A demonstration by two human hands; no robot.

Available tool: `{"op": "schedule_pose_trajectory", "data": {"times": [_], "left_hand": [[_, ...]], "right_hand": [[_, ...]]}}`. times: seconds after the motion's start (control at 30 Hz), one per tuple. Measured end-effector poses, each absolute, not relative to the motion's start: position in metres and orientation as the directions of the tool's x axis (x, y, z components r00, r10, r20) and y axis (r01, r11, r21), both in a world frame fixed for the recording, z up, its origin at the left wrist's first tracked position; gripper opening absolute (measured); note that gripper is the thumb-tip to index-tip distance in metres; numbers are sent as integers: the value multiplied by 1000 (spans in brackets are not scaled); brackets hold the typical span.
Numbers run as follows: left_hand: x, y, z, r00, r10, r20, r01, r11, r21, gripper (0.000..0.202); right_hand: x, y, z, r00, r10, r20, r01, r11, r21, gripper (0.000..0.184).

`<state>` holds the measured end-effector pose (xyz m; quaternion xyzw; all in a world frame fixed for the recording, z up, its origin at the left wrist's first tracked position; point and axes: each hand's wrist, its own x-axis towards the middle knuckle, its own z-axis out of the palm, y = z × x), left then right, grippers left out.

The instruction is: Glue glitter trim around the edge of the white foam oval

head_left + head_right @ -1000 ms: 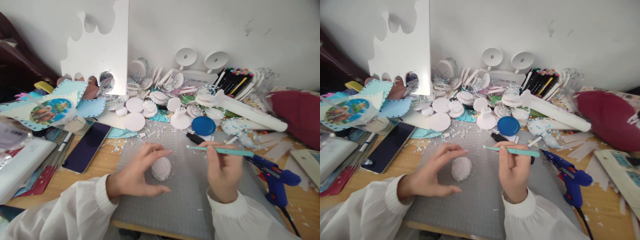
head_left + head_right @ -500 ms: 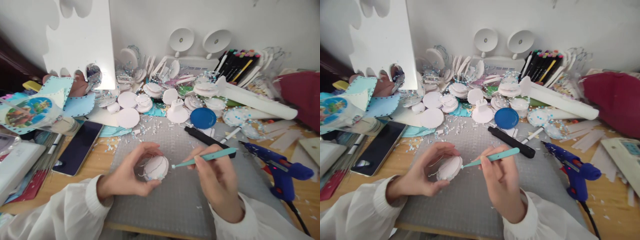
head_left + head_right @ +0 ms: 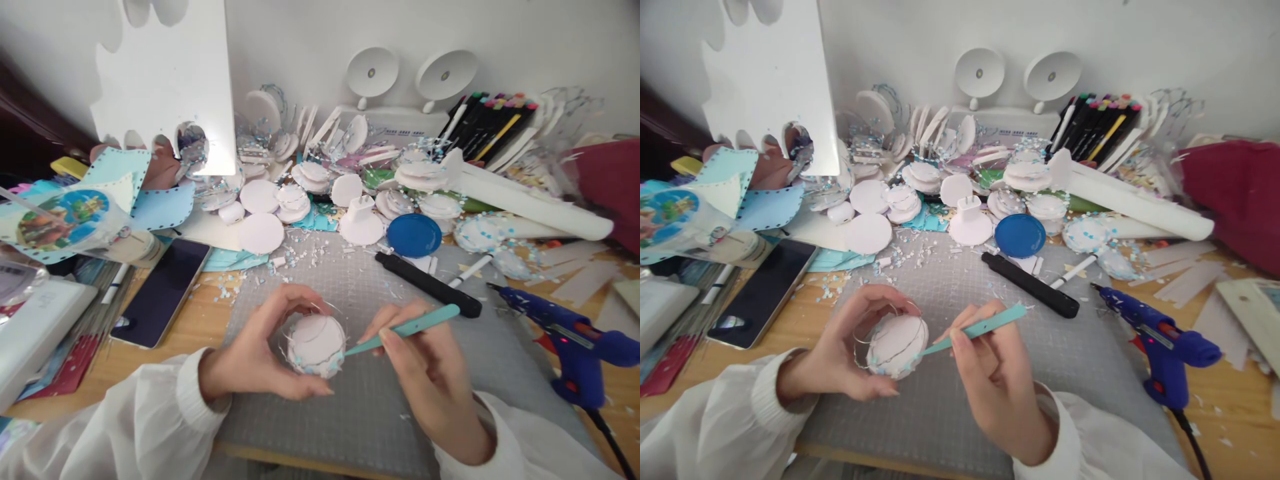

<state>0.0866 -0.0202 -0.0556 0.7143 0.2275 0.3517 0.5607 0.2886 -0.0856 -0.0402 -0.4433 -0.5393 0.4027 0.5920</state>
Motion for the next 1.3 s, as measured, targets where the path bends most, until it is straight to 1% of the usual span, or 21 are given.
{"op": "schedule_pose_trajectory", "data": {"times": [0.17, 0.37, 0.57, 0.73, 0.87, 0.97, 1.03, 1.2, 1.3], "left_hand": [[87, -19, -56, 636, 734, 239, -85, -240, 967, 79], [88, -20, -58, 617, 723, 311, -102, -319, 942, 79], [88, -19, -60, 615, 721, 320, -130, -308, 943, 78], [88, -21, -60, 607, 729, 318, -147, -291, 945, 77], [88, -21, -60, 592, 730, 341, -200, -277, 940, 75], [88, -21, -59, 568, 736, 367, -212, -300, 930, 73], [88, -20, -59, 540, 748, 385, -198, -332, 922, 72], [89, -17, -59, 467, 733, 495, -165, -478, 863, 73], [89, -17, -60, 446, 704, 552, -131, -559, 819, 76]], "right_hand": [[289, -85, -41, 100, 952, 291, 23, 290, -957, 11], [288, -84, -41, 102, 952, 288, -3, 290, -957, 11], [288, -84, -41, 117, 953, 279, 4, 280, -960, 11], [289, -82, -46, 155, 966, 205, -63, 217, -974, 9], [291, -78, -47, 187, 973, 137, -139, 164, -977, 13], [292, -75, -47, 169, 979, 111, -179, 141, -974, 14], [292, -75, -47, 134, 987, 90, -213, 118, -970, 12], [290, -75, -44, 17, 991, -132, -377, -116, -919, 16], [289, -75, -40, -25, 982, -185, -429, -178, -886, 19]]}}
